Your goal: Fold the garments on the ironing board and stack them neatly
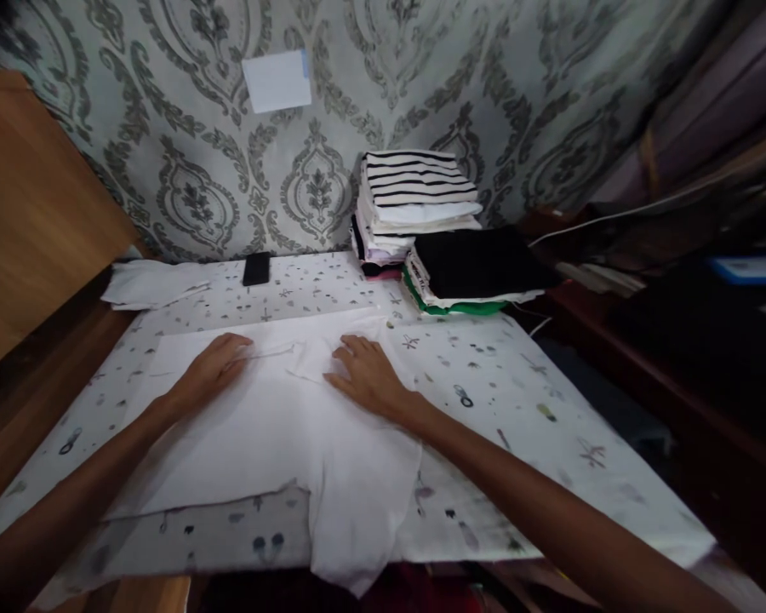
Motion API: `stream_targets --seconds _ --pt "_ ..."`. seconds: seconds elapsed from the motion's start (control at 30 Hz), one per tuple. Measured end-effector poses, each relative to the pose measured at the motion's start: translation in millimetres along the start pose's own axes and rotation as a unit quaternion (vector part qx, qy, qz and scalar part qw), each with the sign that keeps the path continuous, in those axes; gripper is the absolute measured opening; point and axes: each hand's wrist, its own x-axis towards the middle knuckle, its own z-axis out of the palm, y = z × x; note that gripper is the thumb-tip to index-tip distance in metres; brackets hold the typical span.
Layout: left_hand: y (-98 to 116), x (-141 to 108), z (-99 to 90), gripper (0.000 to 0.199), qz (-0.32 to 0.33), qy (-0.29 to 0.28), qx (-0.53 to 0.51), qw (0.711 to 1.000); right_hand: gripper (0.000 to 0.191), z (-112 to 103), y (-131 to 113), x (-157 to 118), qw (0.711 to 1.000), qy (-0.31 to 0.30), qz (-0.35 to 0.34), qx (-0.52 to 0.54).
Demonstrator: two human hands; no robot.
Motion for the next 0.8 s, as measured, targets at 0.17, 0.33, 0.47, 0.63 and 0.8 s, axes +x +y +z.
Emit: stream_targets --seconds 0.17,0.33,0.47,0.63,0.8 --pt "50 20 21.6 0.031 0.127 -0.065 0.065 0.988 0.03 -1 0 -26 0.999 0.022 0.029 0.019" --pt "62 35 29.8 0.029 0.134 -0.096 0.146 0.975 0.016 -14 2 -34 0.999 0.003 0.024 0.037" --pt "60 41 22.4 0.022 0.107 -0.109 0.088 0.984 0.022 -23 9 -16 0.997 0.016 0.055 0.06" --pt "65 54 20.3 0.019 0.067 -0.056 0.017 0.996 0.024 -23 50 30 0.976 0.048 0.211 0.038" --pt "81 92 36.5 0.015 0.072 -0.022 -0.095 0.993 0.031 -17 93 48 0.962 0.054 0.269 0.018"
